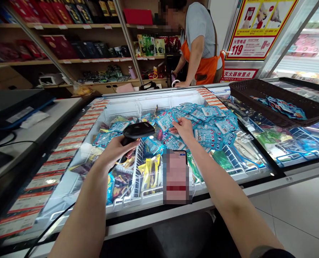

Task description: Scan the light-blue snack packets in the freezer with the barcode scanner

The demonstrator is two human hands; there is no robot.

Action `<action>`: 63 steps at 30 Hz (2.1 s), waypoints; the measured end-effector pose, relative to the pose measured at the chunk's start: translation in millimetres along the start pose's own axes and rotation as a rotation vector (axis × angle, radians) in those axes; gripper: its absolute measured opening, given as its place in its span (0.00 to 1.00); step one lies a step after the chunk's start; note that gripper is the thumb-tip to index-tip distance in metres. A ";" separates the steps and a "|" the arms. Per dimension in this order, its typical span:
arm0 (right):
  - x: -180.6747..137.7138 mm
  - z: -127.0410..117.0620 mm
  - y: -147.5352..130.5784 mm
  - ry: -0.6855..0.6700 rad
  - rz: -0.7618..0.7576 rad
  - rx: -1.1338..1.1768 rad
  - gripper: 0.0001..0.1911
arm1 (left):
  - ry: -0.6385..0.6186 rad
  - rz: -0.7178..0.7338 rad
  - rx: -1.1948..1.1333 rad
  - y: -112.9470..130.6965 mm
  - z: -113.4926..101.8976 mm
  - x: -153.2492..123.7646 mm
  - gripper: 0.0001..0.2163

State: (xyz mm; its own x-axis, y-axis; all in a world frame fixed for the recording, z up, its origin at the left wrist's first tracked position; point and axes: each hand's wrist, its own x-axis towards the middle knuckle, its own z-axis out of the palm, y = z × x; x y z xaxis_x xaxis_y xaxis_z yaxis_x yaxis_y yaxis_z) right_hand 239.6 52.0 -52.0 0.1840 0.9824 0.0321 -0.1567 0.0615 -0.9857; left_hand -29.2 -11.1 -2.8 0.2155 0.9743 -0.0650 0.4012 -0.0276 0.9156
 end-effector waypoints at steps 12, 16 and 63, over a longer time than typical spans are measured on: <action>-4.4 2.0 -4.6 -0.004 0.011 0.018 0.14 | -0.038 0.009 0.052 2.5 2.6 -0.9 0.16; -4.1 2.3 -4.4 -0.004 0.010 0.022 0.13 | -0.043 0.029 0.069 1.1 2.6 -0.7 0.16; 1.0 -24.7 -18.4 0.245 -0.536 -0.863 0.12 | 0.603 0.033 -0.096 -24.5 -56.6 -13.6 0.13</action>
State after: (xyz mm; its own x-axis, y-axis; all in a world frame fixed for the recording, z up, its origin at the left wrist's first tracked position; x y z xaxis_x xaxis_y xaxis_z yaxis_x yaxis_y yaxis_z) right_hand 266.7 47.5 -38.0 0.2313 0.7950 0.5607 0.7324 0.2371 -0.6382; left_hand -92.3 -11.1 -1.8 -0.3271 0.9287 0.1746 0.3151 -0.0670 0.9467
